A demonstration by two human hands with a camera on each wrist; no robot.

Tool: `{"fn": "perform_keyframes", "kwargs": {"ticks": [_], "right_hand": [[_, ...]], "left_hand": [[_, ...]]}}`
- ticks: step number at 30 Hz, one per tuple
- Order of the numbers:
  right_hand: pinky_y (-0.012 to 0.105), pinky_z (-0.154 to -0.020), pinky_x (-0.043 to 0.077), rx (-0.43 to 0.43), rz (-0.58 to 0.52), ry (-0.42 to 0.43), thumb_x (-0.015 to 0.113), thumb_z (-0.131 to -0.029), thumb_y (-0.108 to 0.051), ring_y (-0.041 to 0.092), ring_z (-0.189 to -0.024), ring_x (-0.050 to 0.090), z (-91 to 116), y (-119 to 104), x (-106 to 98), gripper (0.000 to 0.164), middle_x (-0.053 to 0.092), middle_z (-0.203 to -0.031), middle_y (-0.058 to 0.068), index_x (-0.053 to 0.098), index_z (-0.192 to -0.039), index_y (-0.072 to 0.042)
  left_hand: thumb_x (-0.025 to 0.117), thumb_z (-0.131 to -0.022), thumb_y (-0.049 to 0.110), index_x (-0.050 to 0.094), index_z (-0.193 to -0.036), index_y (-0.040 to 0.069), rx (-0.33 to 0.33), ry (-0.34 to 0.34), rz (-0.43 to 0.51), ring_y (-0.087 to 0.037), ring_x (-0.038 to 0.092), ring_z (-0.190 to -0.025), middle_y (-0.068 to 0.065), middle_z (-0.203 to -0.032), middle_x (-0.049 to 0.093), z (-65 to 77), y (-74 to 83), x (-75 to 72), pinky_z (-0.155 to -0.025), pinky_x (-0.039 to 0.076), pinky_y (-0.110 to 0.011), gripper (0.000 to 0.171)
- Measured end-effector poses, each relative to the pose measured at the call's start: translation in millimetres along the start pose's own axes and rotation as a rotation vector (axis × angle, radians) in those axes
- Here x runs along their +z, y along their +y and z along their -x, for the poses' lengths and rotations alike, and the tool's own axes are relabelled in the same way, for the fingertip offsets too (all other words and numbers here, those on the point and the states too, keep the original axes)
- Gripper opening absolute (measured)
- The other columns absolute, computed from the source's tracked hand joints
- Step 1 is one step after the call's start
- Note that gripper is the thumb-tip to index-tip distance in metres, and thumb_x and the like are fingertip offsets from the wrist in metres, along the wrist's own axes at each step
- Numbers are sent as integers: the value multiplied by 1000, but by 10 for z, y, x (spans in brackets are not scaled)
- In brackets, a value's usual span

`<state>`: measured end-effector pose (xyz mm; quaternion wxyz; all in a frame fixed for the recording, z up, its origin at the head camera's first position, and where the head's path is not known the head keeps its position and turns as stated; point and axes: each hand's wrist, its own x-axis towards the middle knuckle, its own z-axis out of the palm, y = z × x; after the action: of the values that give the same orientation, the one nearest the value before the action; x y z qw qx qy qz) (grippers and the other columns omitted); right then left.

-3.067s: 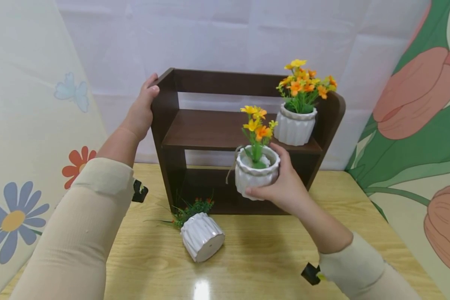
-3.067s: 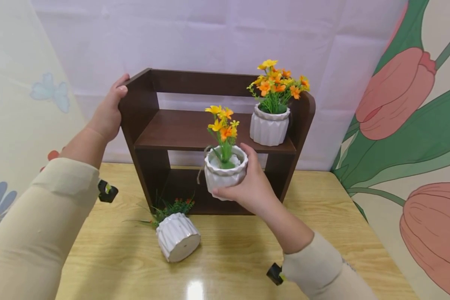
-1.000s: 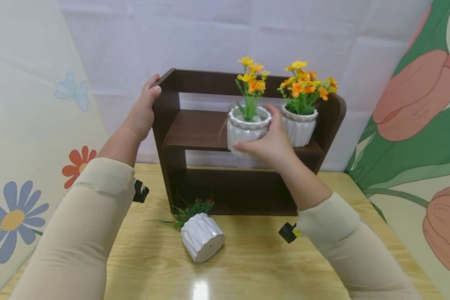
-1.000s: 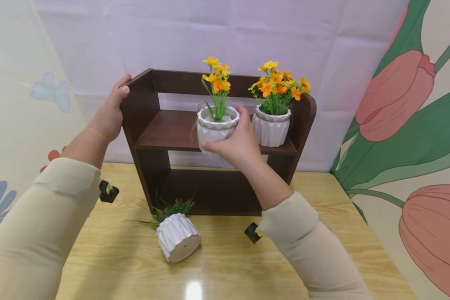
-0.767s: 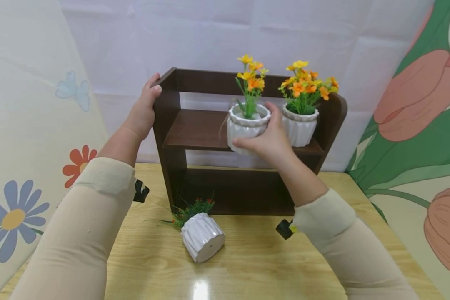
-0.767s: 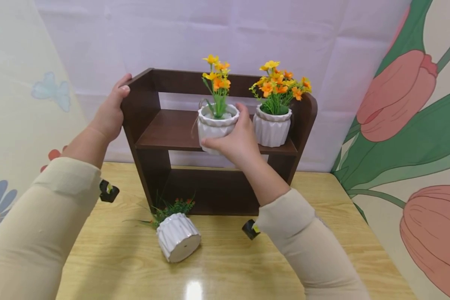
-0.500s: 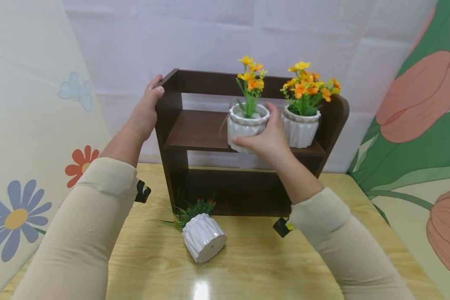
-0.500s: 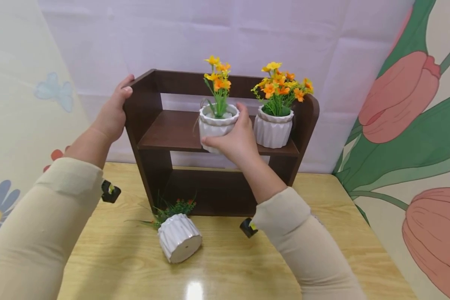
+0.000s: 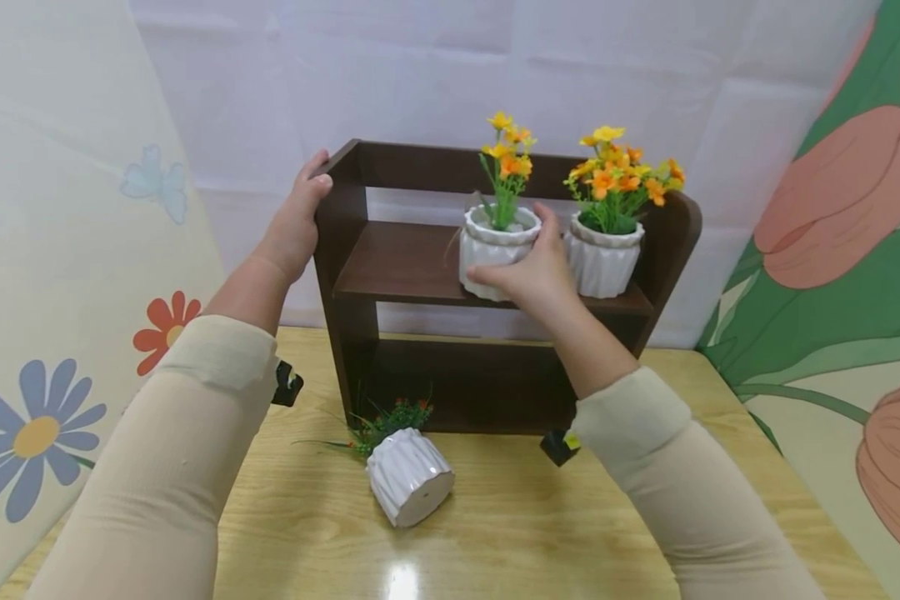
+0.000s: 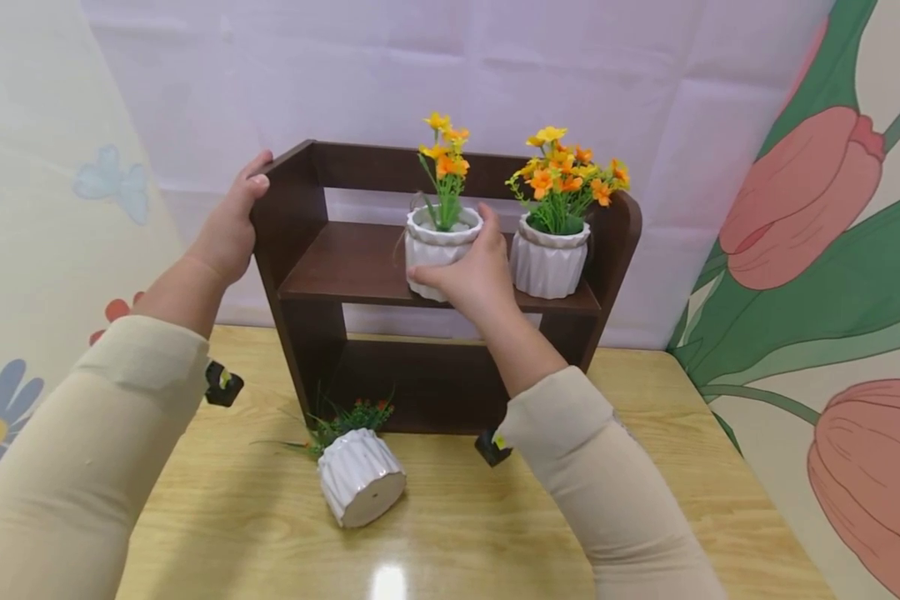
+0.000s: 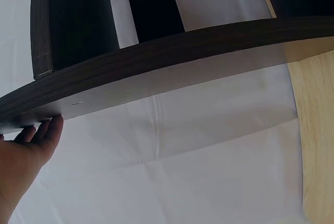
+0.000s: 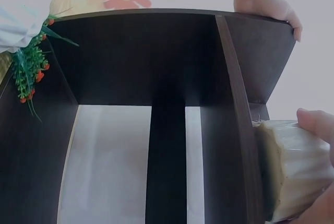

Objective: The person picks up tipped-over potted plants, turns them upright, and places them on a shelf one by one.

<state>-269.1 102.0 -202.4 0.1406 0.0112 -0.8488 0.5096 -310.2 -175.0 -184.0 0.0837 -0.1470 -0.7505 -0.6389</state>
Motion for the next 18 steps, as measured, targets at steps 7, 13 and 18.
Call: {"fn": "perform_keyframes", "kwargs": {"ticks": [7, 13, 18], "right_hand": [[43, -112, 35, 4, -7, 39, 90, -65, -27, 28, -136, 40, -94, 46, 22, 116, 38, -152, 12, 15, -154, -23], [43, -113, 34, 22, 3, 45, 90, -66, -28, 28, -138, 38, -131, 58, 13, 118, 36, -153, 11, 13, -154, -23], [43, -114, 32, 25, 20, 58, 89, -66, -29, 28, -139, 37, -162, 71, 14, 117, 34, -154, 11, 13, -155, -22]], "left_hand": [[21, -100, 41, 6, -158, 32, -5, -4, -8, -20, 28, -135, -7, -161, 18, 1, 5, 3, -112, 21, -32, 60], [22, -100, 39, 7, -158, 31, 0, -2, 7, -17, 39, -123, -10, -157, 23, -3, -4, -7, -107, 27, -28, 60], [21, -101, 39, 7, -158, 31, 0, -3, -5, -19, 35, -129, -9, -159, 21, -3, 3, -6, -109, 25, -29, 60]]}}
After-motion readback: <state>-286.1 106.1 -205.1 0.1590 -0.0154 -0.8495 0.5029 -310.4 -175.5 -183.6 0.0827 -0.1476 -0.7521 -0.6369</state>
